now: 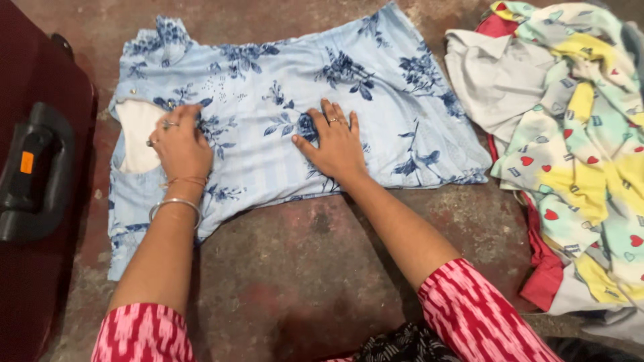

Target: The person folds several garments by hand on the floor next to an open suitcase. They fold a floral dress, a blue floral top, and a yellow heart-patterned top, then place each folded item into the suitcase.

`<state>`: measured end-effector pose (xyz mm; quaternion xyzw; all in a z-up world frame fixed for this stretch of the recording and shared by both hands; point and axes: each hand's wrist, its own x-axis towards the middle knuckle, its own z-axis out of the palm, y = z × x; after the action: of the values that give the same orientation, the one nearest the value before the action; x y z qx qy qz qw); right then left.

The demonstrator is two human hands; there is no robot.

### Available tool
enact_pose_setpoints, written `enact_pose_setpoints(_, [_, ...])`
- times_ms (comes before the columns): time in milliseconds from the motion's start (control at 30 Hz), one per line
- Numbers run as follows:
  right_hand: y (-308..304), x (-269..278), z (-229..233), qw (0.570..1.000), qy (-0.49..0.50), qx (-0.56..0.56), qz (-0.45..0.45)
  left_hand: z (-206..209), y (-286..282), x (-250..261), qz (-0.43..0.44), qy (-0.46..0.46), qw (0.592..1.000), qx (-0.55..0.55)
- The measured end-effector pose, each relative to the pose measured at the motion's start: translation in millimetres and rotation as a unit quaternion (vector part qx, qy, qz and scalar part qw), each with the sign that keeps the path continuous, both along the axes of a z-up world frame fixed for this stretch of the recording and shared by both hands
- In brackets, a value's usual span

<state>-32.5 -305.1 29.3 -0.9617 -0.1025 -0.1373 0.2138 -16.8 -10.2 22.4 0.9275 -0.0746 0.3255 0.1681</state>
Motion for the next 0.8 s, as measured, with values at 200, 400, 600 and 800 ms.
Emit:
enact_pose_setpoints(200, [-5.2, 0.7, -10.7, 0.997, -0.044, 0.057, 0.0, 5.2, -74.5, -12.3, -0.251, 0.125, 0.959, -0.045])
enact_pose_setpoints(400, [-11.0, 6.3, -25.9, 0.999, -0.037, -0.001, 0.014, -18.6, -121.6, -23.7, -0.211, 0.219, 0.949, 0.078])
enact_pose_setpoints(600, [-75.5, 13.0, -6.9, 0.991, 0.088, -0.104, 0.008, -22.0, -51.0, -11.7, -0.119, 0.25, 0.957, 0.084])
enact_pose_setpoints(800, [-167.6, -3.8, 17.2, 0.984, 0.107, -0.116, -0.089, -16.2, 46.1, -30.4, -0.021, 0.271, 0.96, 0.074])
